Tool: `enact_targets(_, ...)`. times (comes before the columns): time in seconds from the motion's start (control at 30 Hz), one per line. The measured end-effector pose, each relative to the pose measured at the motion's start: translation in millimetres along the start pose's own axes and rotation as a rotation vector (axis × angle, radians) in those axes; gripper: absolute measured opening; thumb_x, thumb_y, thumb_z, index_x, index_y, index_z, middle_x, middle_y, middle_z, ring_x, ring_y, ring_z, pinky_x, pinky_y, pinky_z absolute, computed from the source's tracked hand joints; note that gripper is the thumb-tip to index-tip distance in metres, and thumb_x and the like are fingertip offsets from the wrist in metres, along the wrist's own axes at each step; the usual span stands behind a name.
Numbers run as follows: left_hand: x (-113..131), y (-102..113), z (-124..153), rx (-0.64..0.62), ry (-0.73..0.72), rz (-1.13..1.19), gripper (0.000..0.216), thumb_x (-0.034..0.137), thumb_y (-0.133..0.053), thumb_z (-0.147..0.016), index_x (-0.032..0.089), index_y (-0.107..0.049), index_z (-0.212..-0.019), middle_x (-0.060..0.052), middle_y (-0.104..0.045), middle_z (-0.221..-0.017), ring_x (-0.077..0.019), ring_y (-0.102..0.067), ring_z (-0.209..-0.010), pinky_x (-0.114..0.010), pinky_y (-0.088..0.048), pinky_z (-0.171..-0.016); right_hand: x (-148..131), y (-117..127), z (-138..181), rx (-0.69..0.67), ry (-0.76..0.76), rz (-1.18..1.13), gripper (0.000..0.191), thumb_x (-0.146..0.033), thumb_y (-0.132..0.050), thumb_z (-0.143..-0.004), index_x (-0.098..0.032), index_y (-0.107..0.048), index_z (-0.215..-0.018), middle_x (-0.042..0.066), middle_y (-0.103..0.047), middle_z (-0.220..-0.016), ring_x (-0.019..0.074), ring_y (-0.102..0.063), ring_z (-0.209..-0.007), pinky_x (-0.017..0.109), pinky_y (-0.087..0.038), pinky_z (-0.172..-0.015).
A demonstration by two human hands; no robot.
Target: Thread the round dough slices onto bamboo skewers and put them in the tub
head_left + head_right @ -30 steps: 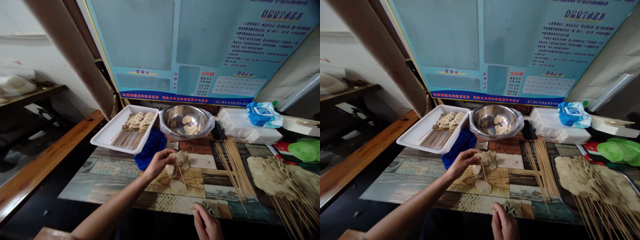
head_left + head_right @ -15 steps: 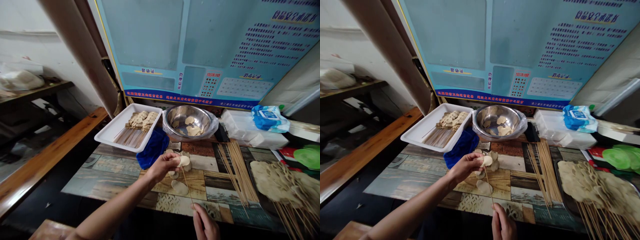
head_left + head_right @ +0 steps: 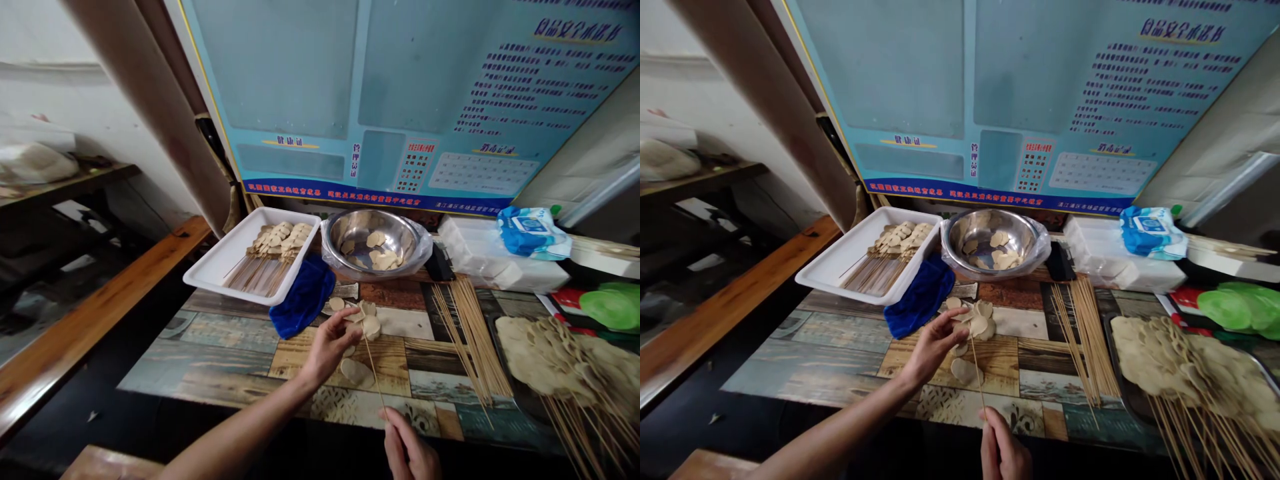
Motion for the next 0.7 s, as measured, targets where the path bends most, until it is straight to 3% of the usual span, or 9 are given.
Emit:
enact_targets(0.13,-19.6,-12.5,13.5,-0.079,0.096,-0.02,0.068,0.036,-0.074,-0.066,0.014,-0.048,-0.125,0.005,-0.054,-0.059,-0.0096,-0.052,-0.058,-0.023,-0.04,-0.062,-13.7,1.6,-10.1,-0.027,0.057,0.05,0.039,-0.042,-0.038,-0.094,-0.017,-0.068,-0.098,0.009,-0.076,-0.093,0.0189,-0.072,-0.085,0.02,-0.057,-0.073)
enact_targets(0.23,-25.2,-13.1,20.5,-0.162,0.101,-0.167,0.063,0.035,-0.067,-0.073,0.015,-0.045,-0.128,0.001,-0.06,-0.067,-0.012,-0.055,-0.062,-0.024,-0.042,-0.063,-22.5,4.7,-16.2,-0.065,0.137,0.125,0.033,-0.033,-0.039,-0.094,-0.016,-0.067,-0.101,0.01,-0.075,-0.093,0.0188,-0.073,-0.084,0.02,-0.058,-0.071)
enact_targets(0.37,-10.4,-2.5,21.9,-0.25,-0.205,-0.723,0.024,0.025,-0.057,-0.082,0.021,-0.064,-0.105,-0.006,-0.06,-0.09,-0.0162,-0.055,-0.083,-0.029,-0.043,-0.076,-18.0,15.7,-17.3,-0.061,0.146,0.185,0.029,-0.026,-0.04,-0.094,-0.017,-0.065,-0.103,0.011,-0.075,-0.096,0.0189,-0.073,-0.085,0.02,-0.058,-0.071)
enact_targets(0.43,-8.7,-3.1,25.8,-0.31,-0.375,-0.996,0.022,0.019,-0.057,-0.08,0.023,-0.067,-0.1,-0.007,-0.057,-0.096,-0.0181,-0.051,-0.089,-0.031,-0.042,-0.08,-14.4,20.5,-15.2,-0.051,0.144,0.193,0.028,-0.026,-0.04,-0.093,-0.016,-0.065,-0.102,0.011,-0.075,-0.096,0.0188,-0.073,-0.084,0.02,-0.058,-0.071)
enact_targets(0.5,-11.4,-2.9,28.9,-0.333,-0.452,-1.129,0.023,0.016,-0.059,-0.078,0.023,-0.066,-0.099,-0.007,-0.055,-0.098,-0.0195,-0.049,-0.09,-0.033,-0.042,-0.081,-12.1,22.9,-12.5,-0.05,0.138,0.188,0.028,-0.026,-0.041,-0.093,-0.016,-0.065,-0.102,0.011,-0.075,-0.096,0.0188,-0.073,-0.084,0.02,-0.058,-0.072)
enact_targets(0.6,-10.6,-1.3,29.5,-0.294,-0.429,-1.109,0.011,0.013,-0.057,-0.077,0.018,-0.064,-0.084,-0.007,-0.055,-0.094,-0.0191,-0.049,-0.089,-0.033,-0.042,-0.08,-12.7,23.1,-7.2,-0.055,0.126,0.15,0.03,-0.03,-0.042,-0.093,-0.015,-0.067,-0.101,0.011,-0.075,-0.094,0.0187,-0.073,-0.084,0.019,-0.057,-0.074)
enact_targets(0.7,-8.9,-0.1,25.2,-0.286,-0.274,-0.858,0.004,0.013,-0.055,-0.075,0.017,-0.056,-0.076,-0.004,-0.056,-0.086,-0.016,-0.052,-0.082,-0.03,-0.043,-0.077,-10.0,25.4,0.7,-0.011,0.047,0.063,0.033,-0.038,-0.044,-0.092,-0.017,-0.07,-0.097,0.01,-0.076,-0.092,0.0182,-0.073,-0.081,0.018,-0.057,-0.073)
Point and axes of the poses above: each hand's wrist, its own z-axis away from the middle knuckle, its own y-axis out of the back of the hand, x = y × z, the point moved 9 cm from there along -z, towards the middle knuckle
